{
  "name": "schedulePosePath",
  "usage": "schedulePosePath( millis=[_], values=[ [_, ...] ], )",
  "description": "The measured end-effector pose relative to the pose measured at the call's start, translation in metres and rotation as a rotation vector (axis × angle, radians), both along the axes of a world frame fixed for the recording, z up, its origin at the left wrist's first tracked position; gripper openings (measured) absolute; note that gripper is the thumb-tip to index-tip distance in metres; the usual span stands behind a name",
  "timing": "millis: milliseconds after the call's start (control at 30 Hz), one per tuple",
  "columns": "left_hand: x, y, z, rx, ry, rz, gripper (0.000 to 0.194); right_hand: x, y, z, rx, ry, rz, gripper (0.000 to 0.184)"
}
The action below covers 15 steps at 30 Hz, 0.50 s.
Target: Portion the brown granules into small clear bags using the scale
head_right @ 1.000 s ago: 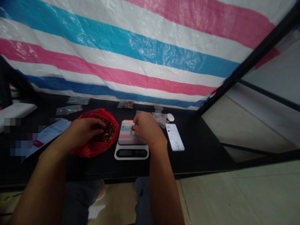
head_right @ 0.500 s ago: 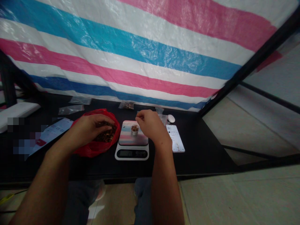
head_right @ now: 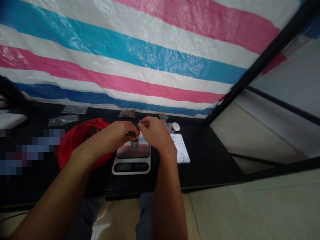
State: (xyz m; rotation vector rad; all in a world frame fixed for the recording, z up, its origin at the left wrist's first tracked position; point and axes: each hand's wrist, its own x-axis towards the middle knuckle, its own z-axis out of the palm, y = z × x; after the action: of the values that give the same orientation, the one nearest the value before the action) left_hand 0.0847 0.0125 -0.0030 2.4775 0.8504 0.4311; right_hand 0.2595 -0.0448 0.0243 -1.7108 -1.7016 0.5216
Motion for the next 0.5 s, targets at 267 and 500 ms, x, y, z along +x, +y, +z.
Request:
schedulePosePath(
  millis=[267, 500],
  values=[
    [-0.0015, 0.0005, -0.0001, -0.009, 0.063, -0.005, 0.03, 0.0092, 0.0006, -0.0059, 0.017, 0.005, 0.018, 0.017],
    [-0.0037, -0.005, 0.0045, -0.035, 0.029, 0.005, 0.031, 0.0065, -0.0003, -0.0044, -0.001, -0.015, 0.013, 0.016]
  ],
)
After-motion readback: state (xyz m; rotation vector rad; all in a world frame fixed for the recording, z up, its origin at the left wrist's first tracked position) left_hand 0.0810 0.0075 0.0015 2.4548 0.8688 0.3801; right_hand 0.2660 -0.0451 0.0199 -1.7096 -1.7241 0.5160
